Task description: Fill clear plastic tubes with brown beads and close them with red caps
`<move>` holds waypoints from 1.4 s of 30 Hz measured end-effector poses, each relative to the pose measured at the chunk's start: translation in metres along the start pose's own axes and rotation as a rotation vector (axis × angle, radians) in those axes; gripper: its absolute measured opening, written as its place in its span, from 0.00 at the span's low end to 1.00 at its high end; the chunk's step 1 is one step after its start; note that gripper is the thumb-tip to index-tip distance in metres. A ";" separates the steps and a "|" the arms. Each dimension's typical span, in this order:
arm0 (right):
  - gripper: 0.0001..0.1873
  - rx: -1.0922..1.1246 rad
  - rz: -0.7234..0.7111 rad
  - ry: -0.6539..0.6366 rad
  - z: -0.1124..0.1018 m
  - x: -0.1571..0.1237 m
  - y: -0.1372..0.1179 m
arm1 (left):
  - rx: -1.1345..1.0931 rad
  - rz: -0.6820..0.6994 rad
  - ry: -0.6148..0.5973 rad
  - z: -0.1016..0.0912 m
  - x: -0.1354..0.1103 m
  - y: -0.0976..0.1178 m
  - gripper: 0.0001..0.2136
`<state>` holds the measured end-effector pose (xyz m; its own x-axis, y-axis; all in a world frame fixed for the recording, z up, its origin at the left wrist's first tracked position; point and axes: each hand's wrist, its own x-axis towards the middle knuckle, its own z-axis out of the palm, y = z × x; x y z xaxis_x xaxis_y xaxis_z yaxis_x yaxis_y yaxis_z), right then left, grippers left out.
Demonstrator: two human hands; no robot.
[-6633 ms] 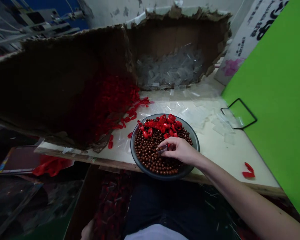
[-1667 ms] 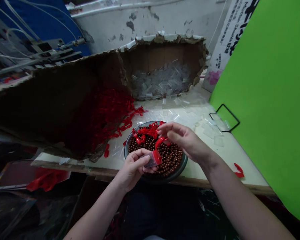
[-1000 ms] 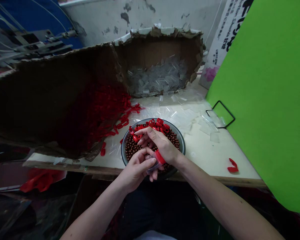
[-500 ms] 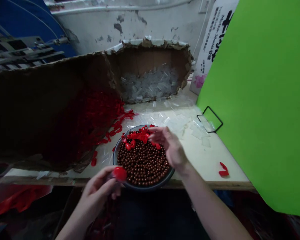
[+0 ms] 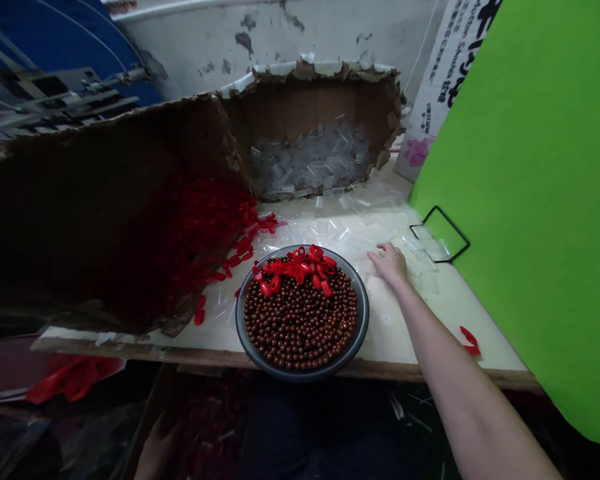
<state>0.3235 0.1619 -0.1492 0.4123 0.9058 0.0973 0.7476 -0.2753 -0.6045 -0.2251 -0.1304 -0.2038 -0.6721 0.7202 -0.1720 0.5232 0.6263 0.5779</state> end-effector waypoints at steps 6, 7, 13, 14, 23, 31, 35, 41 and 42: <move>0.19 -0.003 -0.045 0.021 -0.001 0.005 -0.003 | -0.300 0.236 0.131 -0.010 -0.001 0.096 0.23; 0.21 0.004 -0.050 0.023 0.000 0.006 -0.004 | -0.357 0.315 0.181 -0.010 -0.008 0.121 0.21; 0.23 0.129 -0.091 0.001 0.004 0.013 -0.007 | -0.490 0.880 0.057 0.012 -0.061 0.256 0.11; 0.22 0.164 -0.093 0.007 0.004 0.012 -0.006 | -0.488 0.931 0.007 0.018 -0.068 0.269 0.12; 0.23 0.679 0.058 0.111 -0.031 -0.017 -0.014 | -0.402 1.016 -0.290 0.049 -0.071 0.287 0.10; 0.12 1.049 0.033 -0.475 -0.095 -0.106 -0.093 | -0.617 0.868 -0.593 0.033 -0.083 0.331 0.20; 0.12 1.110 0.009 -0.704 -0.099 -0.142 -0.119 | -0.692 0.741 -0.869 0.031 -0.088 0.347 0.12; 0.14 1.144 0.012 -0.588 -0.082 -0.165 -0.131 | -0.780 0.579 -0.928 0.031 -0.093 0.342 0.11; 0.12 1.135 -0.005 -0.548 -0.083 -0.163 -0.131 | -0.761 0.606 -0.897 0.028 -0.092 0.340 0.11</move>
<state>0.2010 0.0233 -0.0201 -0.0624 0.9953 -0.0740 -0.2316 -0.0866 -0.9690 0.0292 0.0246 -0.0143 0.2937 0.9556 -0.0244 -0.0043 0.0268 0.9996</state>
